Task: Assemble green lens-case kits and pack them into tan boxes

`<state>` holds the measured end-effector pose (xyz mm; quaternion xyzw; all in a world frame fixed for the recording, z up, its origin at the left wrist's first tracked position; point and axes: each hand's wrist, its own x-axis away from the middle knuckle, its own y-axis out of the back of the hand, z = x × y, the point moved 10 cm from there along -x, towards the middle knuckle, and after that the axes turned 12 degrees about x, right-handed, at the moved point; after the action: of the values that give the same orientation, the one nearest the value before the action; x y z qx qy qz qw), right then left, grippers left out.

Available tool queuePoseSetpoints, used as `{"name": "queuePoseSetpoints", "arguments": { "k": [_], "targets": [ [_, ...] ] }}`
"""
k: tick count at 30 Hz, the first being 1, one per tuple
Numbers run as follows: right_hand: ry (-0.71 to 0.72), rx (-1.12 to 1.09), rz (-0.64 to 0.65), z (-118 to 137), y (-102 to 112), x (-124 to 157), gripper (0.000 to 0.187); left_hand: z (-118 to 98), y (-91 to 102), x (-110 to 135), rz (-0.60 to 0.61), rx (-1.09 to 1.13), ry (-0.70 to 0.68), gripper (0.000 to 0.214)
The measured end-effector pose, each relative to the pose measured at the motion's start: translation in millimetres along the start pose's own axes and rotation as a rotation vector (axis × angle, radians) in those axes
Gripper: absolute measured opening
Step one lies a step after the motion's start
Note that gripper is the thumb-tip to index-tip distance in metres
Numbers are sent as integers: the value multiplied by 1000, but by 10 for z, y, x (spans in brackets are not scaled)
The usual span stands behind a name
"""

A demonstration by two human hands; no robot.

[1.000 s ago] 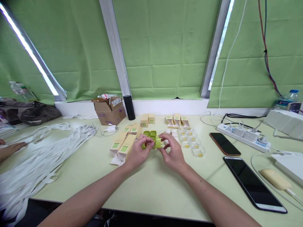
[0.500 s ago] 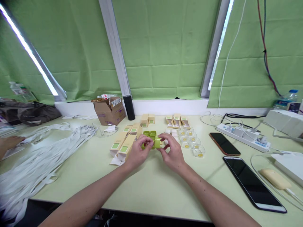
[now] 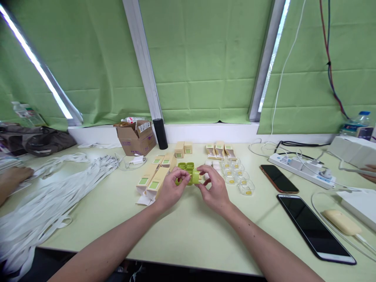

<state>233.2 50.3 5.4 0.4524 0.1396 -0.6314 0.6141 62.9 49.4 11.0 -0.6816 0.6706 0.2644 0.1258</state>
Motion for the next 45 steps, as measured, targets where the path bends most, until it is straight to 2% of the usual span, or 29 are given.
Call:
{"name": "queuePoseSetpoints", "arguments": {
  "k": [20, 26, 29, 35, 40, 45],
  "targets": [
    [-28, 10, -26, 20, 63, -32, 38, 51, 74, -21, -31, 14, 28, 16],
    [-44, 35, -55, -4, 103, -34, 40, 147, 189, -37, -121, 14, 25, 14],
    [-24, 47, -62, 8, 111, -30, 41, 45, 203, -27, -122, -34, -50, 20],
    [92, 99, -69, 104, 126, -18, 48, -270, -12, 68, 50, -139, -285, 45],
    [237, 238, -72, 251, 109, 13, 60, -259, -103, 101, 99, -171, -349, 51],
    [326, 254, -58, 339, 81, 39, 65, -265, -119, 99, 116, -157, -382, 45]
  ]
}}
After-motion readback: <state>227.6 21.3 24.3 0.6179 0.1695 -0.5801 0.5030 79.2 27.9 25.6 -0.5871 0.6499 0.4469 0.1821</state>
